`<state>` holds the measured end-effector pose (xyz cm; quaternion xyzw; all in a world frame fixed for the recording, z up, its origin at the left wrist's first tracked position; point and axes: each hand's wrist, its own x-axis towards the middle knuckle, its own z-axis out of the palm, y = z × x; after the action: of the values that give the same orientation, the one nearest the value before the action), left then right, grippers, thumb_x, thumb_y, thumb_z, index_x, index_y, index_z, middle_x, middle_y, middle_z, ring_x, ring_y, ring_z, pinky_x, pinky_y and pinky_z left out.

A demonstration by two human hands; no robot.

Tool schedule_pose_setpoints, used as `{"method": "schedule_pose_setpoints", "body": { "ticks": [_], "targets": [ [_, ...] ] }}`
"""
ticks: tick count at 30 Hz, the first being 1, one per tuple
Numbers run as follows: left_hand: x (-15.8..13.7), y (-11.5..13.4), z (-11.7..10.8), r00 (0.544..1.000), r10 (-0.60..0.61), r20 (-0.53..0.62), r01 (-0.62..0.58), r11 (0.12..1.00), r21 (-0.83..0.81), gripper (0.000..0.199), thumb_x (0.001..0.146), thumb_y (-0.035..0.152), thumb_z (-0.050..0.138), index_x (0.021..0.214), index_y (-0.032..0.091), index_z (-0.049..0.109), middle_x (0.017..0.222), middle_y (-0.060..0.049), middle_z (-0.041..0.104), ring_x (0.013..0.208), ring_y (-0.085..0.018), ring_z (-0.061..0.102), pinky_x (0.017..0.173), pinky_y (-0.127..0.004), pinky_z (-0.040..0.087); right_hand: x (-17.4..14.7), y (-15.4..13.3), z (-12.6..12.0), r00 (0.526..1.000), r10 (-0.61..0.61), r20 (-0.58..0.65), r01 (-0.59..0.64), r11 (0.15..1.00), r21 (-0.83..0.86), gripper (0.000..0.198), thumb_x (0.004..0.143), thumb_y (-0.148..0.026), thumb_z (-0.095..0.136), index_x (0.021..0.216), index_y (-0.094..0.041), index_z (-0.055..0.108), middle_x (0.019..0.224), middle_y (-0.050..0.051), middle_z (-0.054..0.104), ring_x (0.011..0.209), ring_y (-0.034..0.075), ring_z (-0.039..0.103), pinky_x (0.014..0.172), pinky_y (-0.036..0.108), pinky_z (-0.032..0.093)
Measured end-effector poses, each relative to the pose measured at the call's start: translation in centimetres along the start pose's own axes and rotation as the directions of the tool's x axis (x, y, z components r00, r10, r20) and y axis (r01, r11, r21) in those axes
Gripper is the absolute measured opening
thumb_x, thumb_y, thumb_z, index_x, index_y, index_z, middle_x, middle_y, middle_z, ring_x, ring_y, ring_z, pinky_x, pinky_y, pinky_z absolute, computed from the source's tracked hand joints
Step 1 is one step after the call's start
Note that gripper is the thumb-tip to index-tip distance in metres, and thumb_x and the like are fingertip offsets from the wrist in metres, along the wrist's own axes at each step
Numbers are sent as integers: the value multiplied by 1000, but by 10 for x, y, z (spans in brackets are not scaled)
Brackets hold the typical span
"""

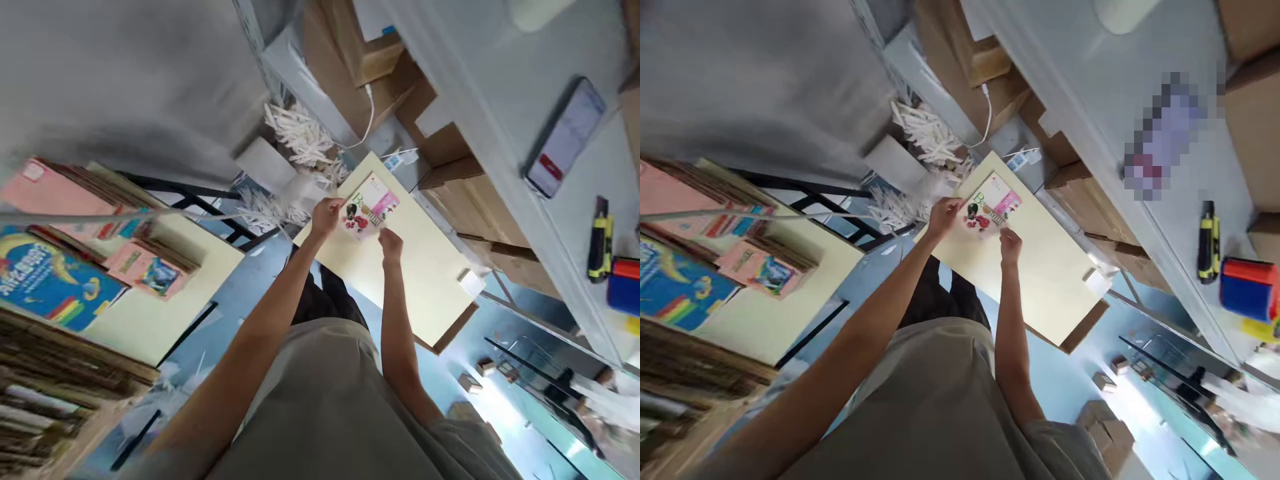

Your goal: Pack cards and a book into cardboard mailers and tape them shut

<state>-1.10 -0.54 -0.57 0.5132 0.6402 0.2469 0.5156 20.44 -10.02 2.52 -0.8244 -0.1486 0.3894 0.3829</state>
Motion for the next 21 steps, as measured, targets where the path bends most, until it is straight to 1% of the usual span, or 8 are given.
{"method": "schedule_pose_setpoints", "body": {
  "ticks": [3, 6, 8, 10, 14, 16, 18, 21],
  "targets": [
    [-11, -34, -26, 992, -104, -75, 98, 992, -86, 28, 106, 17, 62, 120, 16, 86, 129, -16, 85, 110, -27, 82, 101, -38, 64, -22, 2, -2, 997, -76, 24, 78, 992, -100, 50, 75, -64, 84, 100, -21, 77, 92, 3, 81, 87, 20, 75, 89, 40, 68],
    [-21, -71, -60, 963, -233, -131, 218, 968, -123, 27, 104, 18, 63, 116, 16, 86, 122, -17, 87, 103, -27, 82, 99, -39, 64, -44, -7, 22, 979, -153, 133, 177, 966, -190, 50, 84, -64, 80, 110, -21, 79, 102, 7, 84, 93, 22, 79, 92, 43, 70],
    [-24, -94, -83, 936, -325, -137, 306, 941, -142, 27, 101, 17, 63, 113, 16, 87, 117, -15, 88, 97, -25, 82, 97, -37, 63, -54, -19, 53, 962, -180, 204, 224, 948, -224, 47, 89, -62, 78, 112, -21, 80, 108, 9, 85, 95, 23, 80, 93, 43, 71],
    [-22, -112, -101, 902, -408, -141, 386, 909, -159, 27, 99, 16, 64, 112, 17, 88, 112, -13, 89, 95, -25, 82, 96, -35, 63, -57, -33, 92, 943, -193, 273, 267, 925, -271, 44, 93, -61, 74, 112, -22, 82, 107, 10, 85, 95, 24, 82, 93, 43, 71],
    [-2, -136, -122, 853, -495, -168, 472, 867, -159, 22, 97, 20, 68, 105, 18, 88, 107, -13, 89, 105, -28, 84, 100, -37, 61, -40, -56, 170, 894, -153, 421, 344, 837, -425, 40, 100, -58, 68, 109, -23, 83, 102, 9, 86, 96, 27, 84, 96, 43, 70],
    [12, -144, -127, 823, -536, -187, 516, 844, -148, 20, 95, 21, 69, 101, 20, 88, 107, -12, 89, 111, -29, 84, 103, -36, 60, -23, -62, 206, 859, -99, 502, 387, 767, -512, 34, 102, -51, 66, 108, -22, 84, 106, 9, 87, 101, 28, 85, 100, 44, 68],
    [26, -151, -129, 794, -575, -196, 555, 818, -150, 19, 94, 22, 70, 98, 20, 88, 107, -11, 89, 113, -28, 84, 105, -34, 59, -2, -66, 239, 817, -17, 576, 437, 669, -601, 29, 103, -42, 66, 107, -21, 85, 110, 10, 89, 108, 29, 85, 107, 44, 66],
    [44, -163, -129, 764, -618, -186, 593, 786, -173, 16, 94, 22, 72, 95, 20, 88, 106, -10, 89, 113, -27, 84, 104, -33, 59, 32, -64, 284, 779, 100, 620, 498, 503, -707, 23, 103, -30, 67, 109, -19, 87, 117, 10, 89, 120, 30, 83, 113, 42, 63]
  ]
}}
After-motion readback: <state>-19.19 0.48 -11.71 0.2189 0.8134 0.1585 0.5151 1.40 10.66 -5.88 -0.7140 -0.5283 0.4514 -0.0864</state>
